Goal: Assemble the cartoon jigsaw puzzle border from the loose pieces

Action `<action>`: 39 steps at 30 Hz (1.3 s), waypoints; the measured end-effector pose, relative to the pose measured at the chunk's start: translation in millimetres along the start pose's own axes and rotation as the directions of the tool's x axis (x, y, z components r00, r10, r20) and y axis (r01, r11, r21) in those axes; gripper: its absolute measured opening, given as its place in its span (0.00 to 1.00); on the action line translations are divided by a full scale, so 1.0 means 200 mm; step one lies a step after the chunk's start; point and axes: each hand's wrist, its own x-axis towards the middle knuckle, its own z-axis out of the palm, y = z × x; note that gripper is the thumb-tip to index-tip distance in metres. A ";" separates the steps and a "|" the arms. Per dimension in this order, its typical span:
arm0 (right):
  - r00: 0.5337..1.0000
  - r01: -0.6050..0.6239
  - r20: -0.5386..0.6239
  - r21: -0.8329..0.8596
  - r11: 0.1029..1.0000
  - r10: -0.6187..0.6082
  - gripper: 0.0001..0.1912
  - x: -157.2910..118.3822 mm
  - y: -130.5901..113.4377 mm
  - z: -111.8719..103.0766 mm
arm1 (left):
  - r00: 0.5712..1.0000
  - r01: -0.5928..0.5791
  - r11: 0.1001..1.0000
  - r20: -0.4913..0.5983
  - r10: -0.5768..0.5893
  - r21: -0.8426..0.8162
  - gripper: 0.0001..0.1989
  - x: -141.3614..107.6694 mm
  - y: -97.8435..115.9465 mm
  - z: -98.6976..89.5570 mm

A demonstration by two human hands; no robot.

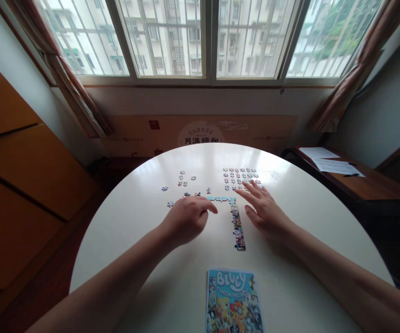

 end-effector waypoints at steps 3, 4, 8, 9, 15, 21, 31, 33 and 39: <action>0.991 0.076 -0.122 0.185 0.980 -0.054 0.26 -0.01 0.03 -0.03 | 0.924 0.112 0.963 -0.331 -0.191 -0.243 0.15 0.04 -0.15 -0.04; 0.983 0.101 -0.172 0.241 0.965 -0.060 0.25 -0.01 0.04 -0.04 | 0.860 0.126 0.937 -0.434 -0.267 -0.326 0.14 0.05 -0.21 -0.06; 0.942 0.120 -0.332 0.452 0.884 0.042 0.20 0.00 0.10 -0.06 | 0.620 0.081 0.880 -0.667 -0.412 -0.468 0.08 0.08 -0.43 -0.15; 0.933 0.098 -0.347 0.504 0.858 0.098 0.19 0.00 0.11 -0.06 | 0.560 0.076 0.878 -0.708 -0.430 -0.473 0.06 0.08 -0.48 -0.18; 0.842 -0.075 -0.350 0.676 0.733 0.410 0.16 0.01 0.17 -0.07 | 0.312 0.077 0.768 -0.716 -0.624 -0.636 0.08 0.06 -0.64 -0.26; 0.775 -0.087 -0.370 0.740 0.666 0.512 0.15 0.02 0.20 -0.08 | 0.384 0.056 0.680 -0.613 -0.691 -0.731 0.09 0.08 -0.66 -0.22; 0.789 -0.121 -0.357 0.709 0.695 0.501 0.17 0.02 0.17 -0.05 | 0.466 0.455 0.817 -0.687 -0.558 -0.355 0.08 0.05 -0.69 -0.19; 0.791 -0.118 -0.359 0.705 0.699 0.496 0.16 0.01 0.17 -0.04 | 0.530 0.563 0.797 -0.644 -0.551 -0.218 0.11 0.03 -0.70 -0.20; 0.803 -0.135 -0.330 0.712 0.690 0.497 0.14 -0.01 0.15 -0.03 | 0.634 0.679 0.731 -0.446 -0.631 -0.069 0.13 -0.01 -0.74 -0.21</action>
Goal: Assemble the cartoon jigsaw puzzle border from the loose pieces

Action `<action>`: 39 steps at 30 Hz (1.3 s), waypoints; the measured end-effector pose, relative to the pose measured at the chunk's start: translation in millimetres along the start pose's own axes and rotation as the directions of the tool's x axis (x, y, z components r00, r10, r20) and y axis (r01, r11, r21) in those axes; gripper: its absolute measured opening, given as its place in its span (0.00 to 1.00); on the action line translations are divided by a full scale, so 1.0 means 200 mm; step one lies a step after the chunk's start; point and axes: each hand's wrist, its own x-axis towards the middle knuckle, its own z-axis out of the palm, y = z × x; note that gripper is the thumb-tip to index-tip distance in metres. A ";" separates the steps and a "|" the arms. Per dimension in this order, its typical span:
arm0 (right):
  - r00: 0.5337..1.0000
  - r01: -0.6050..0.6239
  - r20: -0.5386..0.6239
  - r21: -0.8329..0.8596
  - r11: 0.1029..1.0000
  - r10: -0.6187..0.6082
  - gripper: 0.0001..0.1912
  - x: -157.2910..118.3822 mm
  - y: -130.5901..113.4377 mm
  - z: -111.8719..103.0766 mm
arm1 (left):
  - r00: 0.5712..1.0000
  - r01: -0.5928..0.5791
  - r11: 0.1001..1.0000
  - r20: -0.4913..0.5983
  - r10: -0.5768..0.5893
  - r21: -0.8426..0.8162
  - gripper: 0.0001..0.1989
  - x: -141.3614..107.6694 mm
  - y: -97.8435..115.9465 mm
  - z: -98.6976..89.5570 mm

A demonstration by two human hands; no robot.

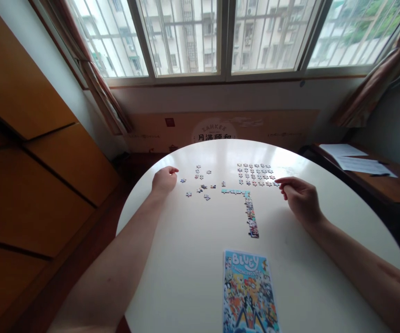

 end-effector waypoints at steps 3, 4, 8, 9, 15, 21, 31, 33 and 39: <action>1.000 -0.009 -0.002 -0.010 1.000 0.009 0.13 0.00 0.00 0.00 | 0.998 -0.005 0.998 0.068 0.001 0.060 0.13 -0.02 -0.01 0.01; 1.000 -0.012 -0.006 -0.014 1.000 0.012 0.13 0.00 0.00 0.00 | 0.997 -0.013 0.997 0.081 0.006 0.075 0.13 -0.02 -0.01 0.02; 1.000 -0.004 -0.004 -0.019 1.000 0.004 0.13 0.01 0.01 0.00 | 0.994 -0.059 0.992 0.102 0.047 0.115 0.11 -0.04 0.02 0.03; 1.000 0.000 0.001 -0.018 1.000 0.000 0.13 0.01 0.01 0.01 | 0.993 -0.074 0.990 0.104 0.062 0.121 0.11 -0.04 0.03 0.04; 1.000 0.007 0.019 -0.030 1.000 -0.006 0.13 0.01 0.02 0.01 | 0.977 -0.199 0.970 0.105 0.185 0.138 0.08 -0.09 0.12 0.06; 1.000 -0.011 0.012 -0.006 1.000 0.011 0.13 0.02 0.00 0.02 | 0.950 -0.305 0.942 0.110 0.291 0.144 0.11 -0.14 0.19 0.06; 1.000 0.018 0.009 0.016 1.000 -0.018 0.13 0.03 0.01 0.02 | 0.753 -0.622 0.782 0.309 0.581 0.047 0.12 -0.25 0.30 0.04; 1.000 0.025 0.005 0.020 0.999 -0.025 0.13 0.03 0.01 0.02 | 0.661 -0.689 0.724 0.379 0.648 -0.035 0.13 -0.29 0.34 0.04; 0.998 0.059 -0.016 0.020 0.998 -0.058 0.14 0.04 0.00 0.01 | 0.494 -0.783 0.608 0.465 0.735 -0.129 0.13 -0.36 0.41 0.05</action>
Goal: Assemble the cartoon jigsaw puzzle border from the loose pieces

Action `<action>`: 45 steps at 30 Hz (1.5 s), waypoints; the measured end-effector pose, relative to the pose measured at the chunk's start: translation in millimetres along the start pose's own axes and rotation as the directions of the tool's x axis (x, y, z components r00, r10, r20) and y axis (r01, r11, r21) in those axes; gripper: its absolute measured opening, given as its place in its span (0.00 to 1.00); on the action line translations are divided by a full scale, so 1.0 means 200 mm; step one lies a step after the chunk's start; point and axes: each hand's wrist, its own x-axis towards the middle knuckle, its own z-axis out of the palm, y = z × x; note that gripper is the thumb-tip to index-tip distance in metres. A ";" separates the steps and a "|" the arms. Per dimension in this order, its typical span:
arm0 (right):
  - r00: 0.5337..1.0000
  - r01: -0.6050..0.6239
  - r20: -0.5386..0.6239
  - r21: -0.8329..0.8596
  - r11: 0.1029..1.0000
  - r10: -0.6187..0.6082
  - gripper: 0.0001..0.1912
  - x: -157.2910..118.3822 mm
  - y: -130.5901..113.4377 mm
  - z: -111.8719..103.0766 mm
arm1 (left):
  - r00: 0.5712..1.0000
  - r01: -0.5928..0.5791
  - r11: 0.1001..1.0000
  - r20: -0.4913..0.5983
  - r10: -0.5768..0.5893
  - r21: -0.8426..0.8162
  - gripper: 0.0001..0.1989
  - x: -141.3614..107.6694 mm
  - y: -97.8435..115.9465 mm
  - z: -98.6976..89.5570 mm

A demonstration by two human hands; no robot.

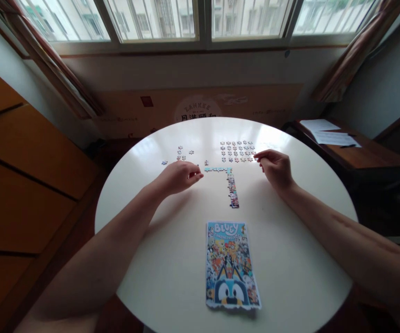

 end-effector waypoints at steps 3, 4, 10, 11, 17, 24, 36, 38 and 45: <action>0.999 0.043 -0.013 -0.022 0.999 -0.043 0.14 0.01 0.01 -0.01 | 1.000 -0.013 0.999 -0.016 0.013 0.033 0.17 0.01 0.00 0.01; 0.999 0.053 -0.011 -0.029 0.998 -0.053 0.14 0.01 0.01 -0.01 | 0.999 -0.020 0.999 -0.027 0.021 0.034 0.19 0.01 0.00 0.01; 0.996 0.088 0.004 -0.059 0.994 -0.088 0.13 0.02 0.01 -0.02 | 0.985 -0.026 1.000 -0.169 0.029 0.015 0.21 0.02 0.02 0.00; 0.996 0.089 0.005 -0.063 0.994 -0.089 0.13 0.02 0.01 -0.02 | 0.982 -0.029 0.999 -0.187 0.031 0.015 0.20 0.02 0.02 0.00; 0.996 0.084 0.009 -0.084 0.993 -0.084 0.13 0.02 0.01 -0.02 | 0.966 -0.002 1.000 -0.260 0.006 0.015 0.19 0.02 0.00 0.02; 0.996 0.085 0.018 -0.069 0.994 -0.084 0.13 0.02 0.02 -0.02 | 0.934 0.002 1.000 -0.357 -0.007 -0.013 0.20 0.02 -0.01 0.02; 0.997 0.074 0.041 -0.028 0.997 -0.072 0.14 0.02 0.02 -0.01 | 0.893 0.030 0.998 -0.448 -0.049 -0.050 0.25 0.02 -0.04 0.03; 0.996 0.074 0.041 -0.006 0.997 -0.074 0.14 0.02 0.02 -0.01 | 0.889 0.042 0.998 -0.455 -0.061 -0.050 0.25 0.01 -0.04 0.03; 1.000 0.019 0.011 -0.034 0.999 -0.019 0.13 0.01 0.00 -0.01 | 0.840 0.149 0.986 -0.517 -0.164 -0.069 0.25 0.01 -0.03 0.00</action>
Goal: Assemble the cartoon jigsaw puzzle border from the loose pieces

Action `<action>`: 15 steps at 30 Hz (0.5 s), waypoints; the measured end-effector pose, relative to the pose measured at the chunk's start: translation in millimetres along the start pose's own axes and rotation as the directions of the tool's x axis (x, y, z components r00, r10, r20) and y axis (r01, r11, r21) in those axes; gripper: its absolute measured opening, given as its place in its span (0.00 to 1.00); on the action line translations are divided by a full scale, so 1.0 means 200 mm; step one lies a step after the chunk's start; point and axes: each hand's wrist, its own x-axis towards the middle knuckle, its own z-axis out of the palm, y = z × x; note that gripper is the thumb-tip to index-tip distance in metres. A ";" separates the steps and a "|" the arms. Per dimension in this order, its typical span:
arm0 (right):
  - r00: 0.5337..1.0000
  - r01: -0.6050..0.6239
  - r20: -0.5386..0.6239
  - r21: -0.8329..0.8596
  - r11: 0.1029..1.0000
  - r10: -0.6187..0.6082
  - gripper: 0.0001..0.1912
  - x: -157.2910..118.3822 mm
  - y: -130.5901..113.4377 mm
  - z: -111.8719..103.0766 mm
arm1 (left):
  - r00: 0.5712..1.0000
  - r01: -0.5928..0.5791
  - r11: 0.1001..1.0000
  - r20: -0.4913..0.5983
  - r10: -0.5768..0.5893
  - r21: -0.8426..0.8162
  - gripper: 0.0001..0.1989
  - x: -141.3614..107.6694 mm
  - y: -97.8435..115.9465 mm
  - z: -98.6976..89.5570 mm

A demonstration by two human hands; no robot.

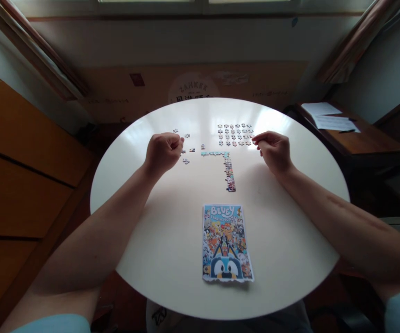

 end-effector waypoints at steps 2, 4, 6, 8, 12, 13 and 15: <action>1.000 -0.026 -0.004 0.002 1.000 0.026 0.13 -0.01 -0.01 0.00 | 0.993 0.071 0.997 -0.095 -0.069 0.013 0.25 0.00 -0.01 -0.02; 0.999 -0.036 -0.011 0.015 0.999 0.036 0.13 -0.02 -0.03 0.00 | 0.972 0.150 0.989 -0.183 -0.145 0.017 0.25 0.01 -0.03 -0.03; 0.999 -0.039 -0.016 0.021 0.999 0.039 0.13 -0.02 -0.03 0.00 | 0.951 0.221 0.975 -0.224 -0.214 0.007 0.24 0.01 -0.05 -0.04; 0.999 -0.038 -0.007 0.025 0.999 0.038 0.13 -0.03 -0.04 0.00 | 0.937 0.278 0.960 -0.217 -0.273 -0.008 0.21 0.01 -0.07 -0.04; 0.999 -0.052 0.005 0.030 0.998 0.052 0.12 -0.04 -0.04 0.00 | 0.929 0.354 0.935 -0.121 -0.350 0.016 0.12 0.02 -0.12 -0.04; 0.998 -0.060 0.006 0.032 0.998 0.060 0.11 -0.04 -0.04 0.00 | 0.932 0.358 0.932 -0.075 -0.354 0.049 0.10 0.02 -0.13 -0.05; 0.997 -0.078 0.007 0.033 0.996 0.077 0.11 -0.04 -0.05 0.00 | 0.934 0.348 0.927 0.036 -0.356 0.142 0.07 0.02 -0.16 -0.06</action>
